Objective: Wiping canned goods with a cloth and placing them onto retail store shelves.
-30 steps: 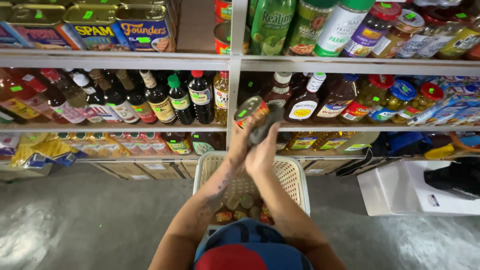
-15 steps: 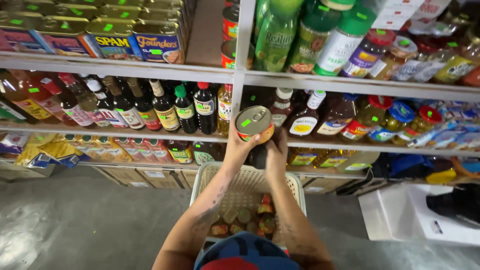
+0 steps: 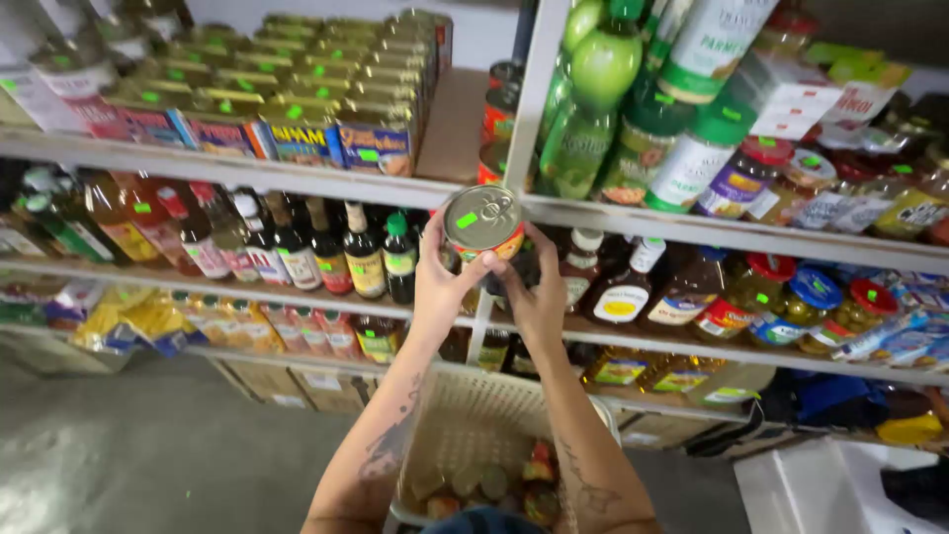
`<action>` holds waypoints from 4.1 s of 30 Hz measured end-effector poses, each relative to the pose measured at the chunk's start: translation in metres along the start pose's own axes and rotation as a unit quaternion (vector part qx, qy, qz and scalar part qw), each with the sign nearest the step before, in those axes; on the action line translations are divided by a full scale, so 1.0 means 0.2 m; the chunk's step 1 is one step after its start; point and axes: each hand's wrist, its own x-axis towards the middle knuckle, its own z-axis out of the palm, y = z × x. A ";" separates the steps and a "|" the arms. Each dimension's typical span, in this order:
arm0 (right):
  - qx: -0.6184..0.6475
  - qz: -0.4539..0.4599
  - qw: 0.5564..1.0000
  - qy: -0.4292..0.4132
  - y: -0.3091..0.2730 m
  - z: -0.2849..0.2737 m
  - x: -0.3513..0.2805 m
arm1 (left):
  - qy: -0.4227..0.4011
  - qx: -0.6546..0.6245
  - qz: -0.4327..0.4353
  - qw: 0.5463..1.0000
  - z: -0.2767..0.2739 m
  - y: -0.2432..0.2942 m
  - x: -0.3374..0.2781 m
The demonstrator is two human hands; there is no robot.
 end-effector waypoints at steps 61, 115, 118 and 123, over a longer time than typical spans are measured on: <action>-0.427 -0.015 0.902 -0.065 0.05 0.09 0.47 | -0.220 0.233 -0.093 0.943 0.10 -0.14 0.90; -0.475 0.408 0.688 -0.367 3.35 -0.22 -2.07 | -0.262 0.190 -0.703 0.633 -0.41 -3.21 -2.57; -0.398 0.391 0.734 -0.388 3.00 -0.35 -1.81 | -0.110 0.077 -0.799 0.587 -0.09 -2.46 -1.83; -0.080 0.297 0.915 -0.259 1.91 -0.38 -0.97 | -0.015 -0.241 -0.781 0.576 -0.03 -2.14 -1.49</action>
